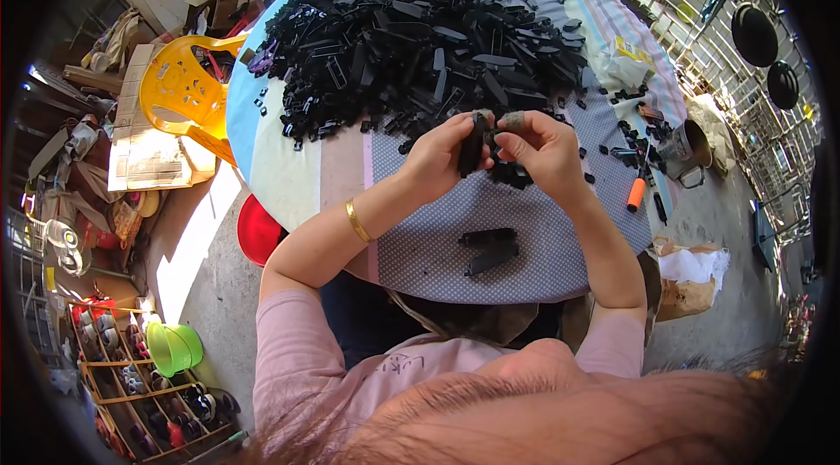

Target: Assembling small black plastic components together at a round table.

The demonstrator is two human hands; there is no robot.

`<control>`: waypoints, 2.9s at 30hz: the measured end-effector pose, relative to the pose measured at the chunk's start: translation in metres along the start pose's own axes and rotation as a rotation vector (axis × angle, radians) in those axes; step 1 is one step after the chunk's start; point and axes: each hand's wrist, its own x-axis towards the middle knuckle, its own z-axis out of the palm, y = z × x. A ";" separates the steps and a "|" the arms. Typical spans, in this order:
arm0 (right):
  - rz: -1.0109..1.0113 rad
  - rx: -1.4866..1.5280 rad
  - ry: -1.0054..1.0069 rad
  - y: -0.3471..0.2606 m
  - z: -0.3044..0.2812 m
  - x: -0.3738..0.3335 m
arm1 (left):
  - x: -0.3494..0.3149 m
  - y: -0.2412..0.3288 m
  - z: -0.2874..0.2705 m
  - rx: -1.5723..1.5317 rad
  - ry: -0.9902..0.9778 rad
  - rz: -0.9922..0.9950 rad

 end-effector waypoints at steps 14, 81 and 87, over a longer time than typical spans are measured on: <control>-0.312 -0.485 0.052 0.001 0.014 -0.007 | 0.006 -0.008 -0.008 0.459 0.036 0.301; -0.333 -0.374 0.137 0.013 -0.005 0.001 | -0.004 0.008 0.001 0.309 -0.155 -0.037; -0.491 -0.600 0.156 0.006 0.002 -0.003 | -0.006 0.001 0.006 0.498 -0.088 0.091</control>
